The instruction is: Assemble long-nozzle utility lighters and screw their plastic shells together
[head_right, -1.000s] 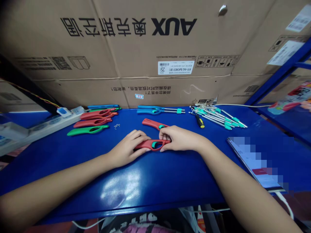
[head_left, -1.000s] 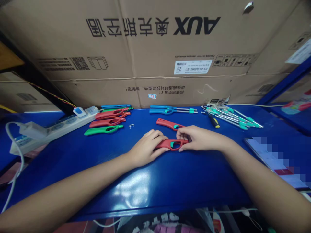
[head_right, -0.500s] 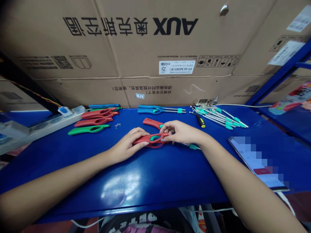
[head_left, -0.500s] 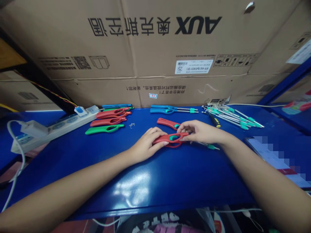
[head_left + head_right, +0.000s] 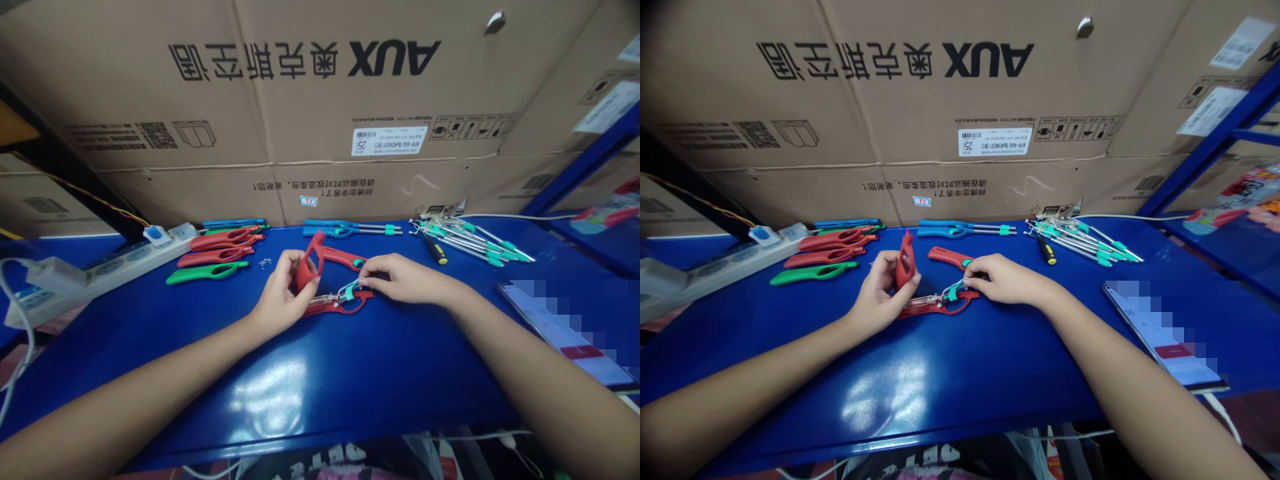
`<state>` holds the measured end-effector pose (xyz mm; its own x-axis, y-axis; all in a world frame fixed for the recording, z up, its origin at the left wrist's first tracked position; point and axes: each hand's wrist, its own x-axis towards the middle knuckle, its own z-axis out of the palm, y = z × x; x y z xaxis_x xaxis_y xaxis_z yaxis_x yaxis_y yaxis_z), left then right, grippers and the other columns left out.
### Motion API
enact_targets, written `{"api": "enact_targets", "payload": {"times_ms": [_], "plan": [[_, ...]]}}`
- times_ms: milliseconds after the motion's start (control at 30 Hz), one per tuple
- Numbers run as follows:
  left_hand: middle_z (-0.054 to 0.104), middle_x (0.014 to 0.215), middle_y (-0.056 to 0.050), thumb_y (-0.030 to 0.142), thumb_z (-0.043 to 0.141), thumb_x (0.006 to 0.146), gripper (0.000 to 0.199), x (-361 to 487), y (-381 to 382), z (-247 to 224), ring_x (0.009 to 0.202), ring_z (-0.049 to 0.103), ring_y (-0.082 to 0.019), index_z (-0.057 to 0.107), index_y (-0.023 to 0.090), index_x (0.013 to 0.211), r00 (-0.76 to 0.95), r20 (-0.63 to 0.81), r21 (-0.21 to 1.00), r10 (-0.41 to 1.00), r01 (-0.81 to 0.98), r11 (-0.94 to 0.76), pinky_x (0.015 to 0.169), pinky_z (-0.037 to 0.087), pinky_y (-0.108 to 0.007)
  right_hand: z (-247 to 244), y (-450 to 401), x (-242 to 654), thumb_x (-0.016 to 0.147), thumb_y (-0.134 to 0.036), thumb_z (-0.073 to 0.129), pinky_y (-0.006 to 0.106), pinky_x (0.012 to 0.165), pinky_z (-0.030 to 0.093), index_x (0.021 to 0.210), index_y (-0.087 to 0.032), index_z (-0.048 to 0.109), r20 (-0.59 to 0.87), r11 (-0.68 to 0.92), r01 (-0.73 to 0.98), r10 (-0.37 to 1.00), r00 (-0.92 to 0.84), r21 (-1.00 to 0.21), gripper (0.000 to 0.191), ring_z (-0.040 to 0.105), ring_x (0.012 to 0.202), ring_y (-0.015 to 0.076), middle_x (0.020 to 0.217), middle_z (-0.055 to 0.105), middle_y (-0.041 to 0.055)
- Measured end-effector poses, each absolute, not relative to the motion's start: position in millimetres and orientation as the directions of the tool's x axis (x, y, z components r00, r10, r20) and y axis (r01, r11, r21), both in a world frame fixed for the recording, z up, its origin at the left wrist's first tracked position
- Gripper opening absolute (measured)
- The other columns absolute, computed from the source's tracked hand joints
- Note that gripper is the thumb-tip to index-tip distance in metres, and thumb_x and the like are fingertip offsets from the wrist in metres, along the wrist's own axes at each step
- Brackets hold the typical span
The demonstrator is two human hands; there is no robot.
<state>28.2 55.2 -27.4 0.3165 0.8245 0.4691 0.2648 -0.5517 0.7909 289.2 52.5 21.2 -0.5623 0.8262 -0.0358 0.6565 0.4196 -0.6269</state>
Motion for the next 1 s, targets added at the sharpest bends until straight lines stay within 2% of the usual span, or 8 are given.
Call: {"api": "enact_targets", "payload": {"times_ms": [67,167,300,400,500,633,733,1000], "plan": [[0.061,0.082,0.001,0.032,0.066,0.087,0.02,27.0,55.2,-23.0,0.067,0.057,-0.012,0.051,0.022,0.095,0.363,0.457,0.722,0.812,0.382,-0.577,0.064,0.047,-0.025,20.2,50.9,287.9,0.098,-0.034,0.052,0.029,0.071,0.043,0.091,-0.017,0.067,0.017,0.47,0.644,0.815,-0.58,-0.604,0.023,0.058,0.077,0.0163,0.089,0.069,0.005],[0.065,0.09,-0.002,0.039,0.073,0.083,0.022,25.7,55.6,-18.5,0.078,0.062,-0.017,0.063,0.021,0.092,0.482,0.419,0.608,0.77,0.481,-0.631,0.071,0.05,-0.029,19.5,48.9,285.9,0.1,-0.033,0.049,0.029,0.073,0.043,0.089,-0.018,0.064,0.083,0.558,0.631,0.781,-0.619,-0.539,0.024,0.057,0.079,0.0163,0.09,0.066,0.0058],[0.067,0.094,-0.004,0.048,0.075,0.082,0.029,25.4,57.2,-20.6,0.082,0.066,-0.019,0.07,0.02,0.091,0.58,0.318,0.586,0.75,0.502,-0.636,0.073,0.052,-0.03,19.4,48.1,285.4,0.102,-0.026,0.043,0.03,0.078,0.043,0.088,-0.018,0.061,0.144,0.635,0.618,0.742,-0.655,-0.463,0.025,0.057,0.084,0.0174,0.092,0.065,0.0062],[0.068,0.092,-0.005,0.045,0.072,0.086,0.026,25.2,58.4,-23.1,0.079,0.065,-0.018,0.071,0.019,0.089,0.599,0.314,0.596,0.737,0.479,-0.644,0.072,0.051,-0.029,21.0,46.7,286.3,0.101,-0.019,0.041,0.029,0.077,0.044,0.107,-0.019,0.061,0.116,0.603,0.611,0.754,-0.647,-0.514,0.021,0.059,0.084,0.0167,0.096,0.067,0.0051],[0.069,0.088,-0.004,0.044,0.071,0.087,0.026,24.9,59.0,-23.6,0.075,0.064,-0.017,0.069,0.019,0.084,0.601,0.325,0.6,0.73,0.465,-0.651,0.069,0.05,-0.028,23.1,44.6,286.4,0.099,-0.021,0.047,0.03,0.075,0.047,0.128,-0.019,0.051,0.072,0.511,0.627,0.805,-0.589,-0.588,0.029,0.062,0.081,0.0166,0.102,0.068,0.0058],[0.07,0.085,-0.004,0.045,0.069,0.089,0.027,25.0,59.0,-22.7,0.072,0.064,-0.016,0.07,0.018,0.086,0.59,0.331,0.604,0.736,0.466,-0.646,0.067,0.048,-0.027,24.2,44.8,285.9,0.096,-0.028,0.054,0.037,0.087,0.05,0.105,-0.017,0.061,0.166,0.523,0.638,0.83,-0.533,-0.565,0.015,0.062,0.094,0.0203,0.111,0.064,0.0112],[0.069,0.083,-0.003,0.043,0.068,0.089,0.027,25.6,58.5,-22.0,0.067,0.061,-0.015,0.069,0.017,0.085,0.56,0.352,0.594,0.75,0.485,-0.642,0.064,0.047,-0.026,23.4,47.7,286.7,0.099,-0.026,0.049,0.04,0.099,0.047,0.095,-0.017,0.066,0.255,0.61,0.6,0.779,-0.572,-0.517,0.019,0.06,0.11,0.0224,0.121,0.06,0.013],[0.071,0.088,-0.003,0.04,0.066,0.092,0.022,26.3,61.4,-22.1,0.079,0.066,-0.017,0.071,0.018,0.093,0.405,0.475,0.634,0.781,0.457,-0.623,0.073,0.049,-0.026,17.5,53.3,287.6,0.102,-0.027,0.05,0.033,0.087,0.049,0.104,-0.019,0.066,0.34,0.686,0.52,0.715,-0.61,-0.509,0.019,0.064,0.095,0.018,0.102,0.07,0.0066]]}}
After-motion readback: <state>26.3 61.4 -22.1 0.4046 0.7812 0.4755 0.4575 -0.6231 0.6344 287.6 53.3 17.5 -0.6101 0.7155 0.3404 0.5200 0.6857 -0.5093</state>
